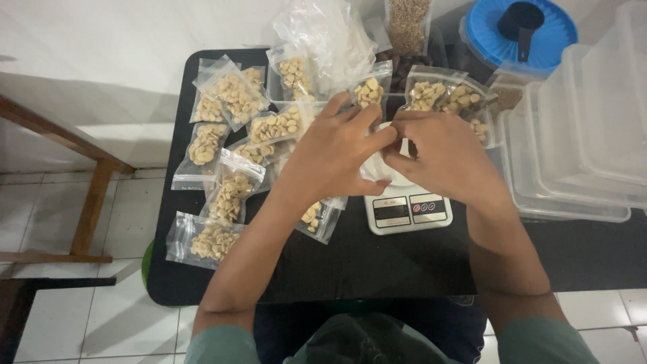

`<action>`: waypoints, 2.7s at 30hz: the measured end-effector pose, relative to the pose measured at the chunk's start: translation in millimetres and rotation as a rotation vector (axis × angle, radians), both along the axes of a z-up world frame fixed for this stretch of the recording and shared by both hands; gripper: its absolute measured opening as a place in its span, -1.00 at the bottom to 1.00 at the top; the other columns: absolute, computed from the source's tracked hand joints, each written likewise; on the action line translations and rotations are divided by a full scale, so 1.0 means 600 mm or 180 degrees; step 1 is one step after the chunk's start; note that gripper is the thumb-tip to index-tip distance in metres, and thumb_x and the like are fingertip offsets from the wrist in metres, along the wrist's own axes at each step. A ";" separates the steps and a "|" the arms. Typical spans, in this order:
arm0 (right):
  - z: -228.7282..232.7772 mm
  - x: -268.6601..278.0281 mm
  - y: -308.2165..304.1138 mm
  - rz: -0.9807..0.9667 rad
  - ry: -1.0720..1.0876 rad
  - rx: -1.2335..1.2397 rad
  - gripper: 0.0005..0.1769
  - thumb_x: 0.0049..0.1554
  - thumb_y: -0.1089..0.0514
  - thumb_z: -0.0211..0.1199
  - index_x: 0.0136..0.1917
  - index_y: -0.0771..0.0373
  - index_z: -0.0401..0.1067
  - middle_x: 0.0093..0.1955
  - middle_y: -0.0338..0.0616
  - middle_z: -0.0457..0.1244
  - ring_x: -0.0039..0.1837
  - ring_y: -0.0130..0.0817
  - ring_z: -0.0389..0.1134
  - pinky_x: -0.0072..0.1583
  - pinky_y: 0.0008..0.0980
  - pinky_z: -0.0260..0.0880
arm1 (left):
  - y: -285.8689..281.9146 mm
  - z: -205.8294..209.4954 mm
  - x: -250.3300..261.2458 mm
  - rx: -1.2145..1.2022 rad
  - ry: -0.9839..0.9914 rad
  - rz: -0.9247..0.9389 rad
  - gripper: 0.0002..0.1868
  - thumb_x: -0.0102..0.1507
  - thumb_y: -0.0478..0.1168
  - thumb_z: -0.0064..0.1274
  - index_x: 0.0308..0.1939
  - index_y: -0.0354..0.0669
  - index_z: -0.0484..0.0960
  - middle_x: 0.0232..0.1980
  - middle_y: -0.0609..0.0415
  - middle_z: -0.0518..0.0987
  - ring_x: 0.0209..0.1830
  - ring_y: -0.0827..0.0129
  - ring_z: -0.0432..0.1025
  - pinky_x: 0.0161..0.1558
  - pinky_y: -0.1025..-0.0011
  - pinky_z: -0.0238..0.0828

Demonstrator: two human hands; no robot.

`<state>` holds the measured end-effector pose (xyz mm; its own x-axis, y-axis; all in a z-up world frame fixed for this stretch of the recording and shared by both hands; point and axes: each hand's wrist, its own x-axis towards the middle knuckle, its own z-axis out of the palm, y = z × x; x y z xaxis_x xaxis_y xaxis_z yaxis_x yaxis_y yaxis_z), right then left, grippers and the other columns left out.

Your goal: Packaging snacks into small plastic bags, weighing them on a digital scale, and sealing the bags.

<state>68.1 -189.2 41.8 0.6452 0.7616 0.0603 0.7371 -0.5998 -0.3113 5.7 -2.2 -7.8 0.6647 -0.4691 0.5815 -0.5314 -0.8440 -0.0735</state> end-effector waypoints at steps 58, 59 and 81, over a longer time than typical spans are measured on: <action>0.024 0.029 -0.016 0.1891 0.0123 0.1535 -0.63 -0.03 0.48 0.15 0.04 0.48 0.58 -0.14 0.21 0.33 -0.42 -0.15 0.40 -0.39 -0.31 0.40 | 0.011 0.021 -0.015 -0.1584 0.0669 -0.0221 -0.08 0.08 0.15 0.29 0.42 -0.03 0.24 0.09 -0.13 0.63 -0.06 0.00 0.55 0.21 0.00 0.26; 0.022 0.024 -0.013 0.1883 0.0119 0.1537 -0.63 -0.03 0.48 0.15 0.04 0.48 0.58 -0.14 0.21 0.33 -0.42 -0.15 0.40 -0.39 -0.31 0.40 | 0.010 0.019 -0.016 -0.1580 0.0670 -0.0230 -0.08 0.08 0.15 0.29 0.42 -0.03 0.24 0.09 -0.13 0.63 -0.06 0.00 0.55 0.21 0.00 0.26; 0.009 0.068 -0.038 0.1201 0.0191 0.1948 -0.55 0.04 0.41 0.13 0.21 0.41 0.55 0.00 0.21 0.41 -0.31 -0.10 0.45 -0.38 -0.34 0.39 | 0.038 0.015 0.003 -0.1873 0.0870 -0.0343 -0.22 0.23 0.13 0.34 0.39 -0.13 0.40 0.21 -0.18 0.54 0.17 -0.12 0.49 0.20 -0.06 0.40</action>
<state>109.1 -212.1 47.3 0.3605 0.7742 0.5203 0.8308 -0.0129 -0.5564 7.7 20.4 1.0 0.7920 -0.1965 0.5780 -0.5492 -0.6430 0.5338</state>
